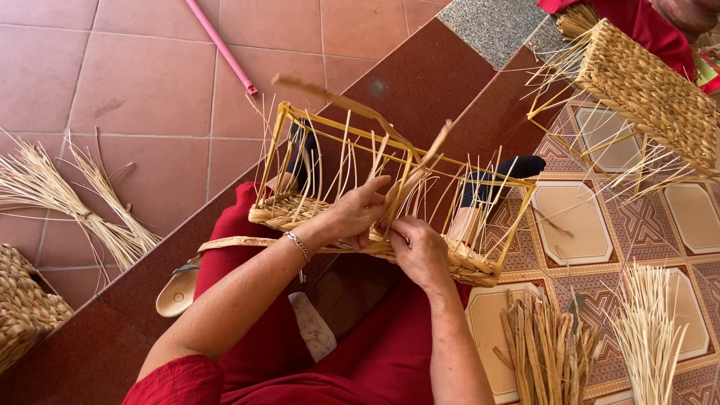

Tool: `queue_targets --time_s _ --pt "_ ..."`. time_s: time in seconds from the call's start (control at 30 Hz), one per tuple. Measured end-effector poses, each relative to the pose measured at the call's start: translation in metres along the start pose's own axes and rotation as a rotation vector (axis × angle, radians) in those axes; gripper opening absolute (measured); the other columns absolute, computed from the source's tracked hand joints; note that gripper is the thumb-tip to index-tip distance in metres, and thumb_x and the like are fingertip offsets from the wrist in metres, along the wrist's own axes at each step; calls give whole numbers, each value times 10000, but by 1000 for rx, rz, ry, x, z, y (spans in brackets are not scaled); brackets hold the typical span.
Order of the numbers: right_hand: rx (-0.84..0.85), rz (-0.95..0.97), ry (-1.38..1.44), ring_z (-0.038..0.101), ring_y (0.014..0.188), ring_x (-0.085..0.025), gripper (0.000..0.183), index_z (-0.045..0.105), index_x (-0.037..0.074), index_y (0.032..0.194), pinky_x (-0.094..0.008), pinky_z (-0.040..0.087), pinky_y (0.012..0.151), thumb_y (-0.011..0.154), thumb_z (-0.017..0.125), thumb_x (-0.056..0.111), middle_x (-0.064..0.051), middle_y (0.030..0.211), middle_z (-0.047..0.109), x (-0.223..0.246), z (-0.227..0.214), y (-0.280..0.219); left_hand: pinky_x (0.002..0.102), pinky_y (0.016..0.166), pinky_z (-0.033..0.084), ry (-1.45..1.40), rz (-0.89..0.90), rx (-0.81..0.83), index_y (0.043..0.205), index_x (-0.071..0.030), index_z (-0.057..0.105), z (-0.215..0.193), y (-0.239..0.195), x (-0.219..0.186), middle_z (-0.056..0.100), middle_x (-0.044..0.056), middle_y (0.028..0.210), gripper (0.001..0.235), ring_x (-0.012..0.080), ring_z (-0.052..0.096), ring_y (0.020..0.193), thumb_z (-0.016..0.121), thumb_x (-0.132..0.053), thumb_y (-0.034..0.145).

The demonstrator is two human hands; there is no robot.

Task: The person weaves dried palm leaves into a rectangular basket frame, interlacing strands by hand and trimming excess with scissors. The person then wipes a finished basket with a blue cloth.

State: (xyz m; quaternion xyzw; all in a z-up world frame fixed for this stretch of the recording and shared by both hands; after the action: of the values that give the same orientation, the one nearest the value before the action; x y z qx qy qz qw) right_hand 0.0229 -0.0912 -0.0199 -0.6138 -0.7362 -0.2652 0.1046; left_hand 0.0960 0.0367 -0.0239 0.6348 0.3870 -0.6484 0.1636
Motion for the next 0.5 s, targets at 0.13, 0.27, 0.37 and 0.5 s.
queue_targets --time_s 0.13,0.27,0.37,0.5 --pt "9 171 331 708 745 -117 189 758 58 1086 -289 617 627 920 700 127 -73 1027 742 -12 -5 0 325 590 628 220 266 -173 1370 56 461 -6 5 -10 737 205 913 593 191 707 678 744 -276 968" --pt "-104 277 280 704 644 -84 149 758 75 1008 -244 580 507 936 724 202 -46 895 765 -8 -12 1 360 524 552 350 365 -379 1099 1 616 -5 -11 -6 715 148 719 222 241 692 571 656 -193 998" --pt "-190 251 235 692 617 -85 210 777 53 929 -242 553 492 889 804 257 -71 837 773 0 -18 3 395 518 520 402 386 -472 1040 -3 584 -2 -32 -6 687 180 670 127 286 675 557 609 -126 1020" --pt "-256 325 370 680 600 -86 309 747 26 1022 -234 564 444 882 787 298 -99 798 748 -2 -13 2 373 541 551 321 562 -511 1108 2 525 -5 -70 -13 718 171 795 158 252 707 650 584 -86 992"
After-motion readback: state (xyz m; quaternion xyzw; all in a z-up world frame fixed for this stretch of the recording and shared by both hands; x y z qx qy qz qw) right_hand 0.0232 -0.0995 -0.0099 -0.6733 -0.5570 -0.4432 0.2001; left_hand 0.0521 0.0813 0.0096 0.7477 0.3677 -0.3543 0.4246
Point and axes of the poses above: each hand's wrist, its own y-axis towards the middle knuckle, its own z-axis out of the palm, x = y × z, the point moved 8 cm from there along y, towards the middle knuckle
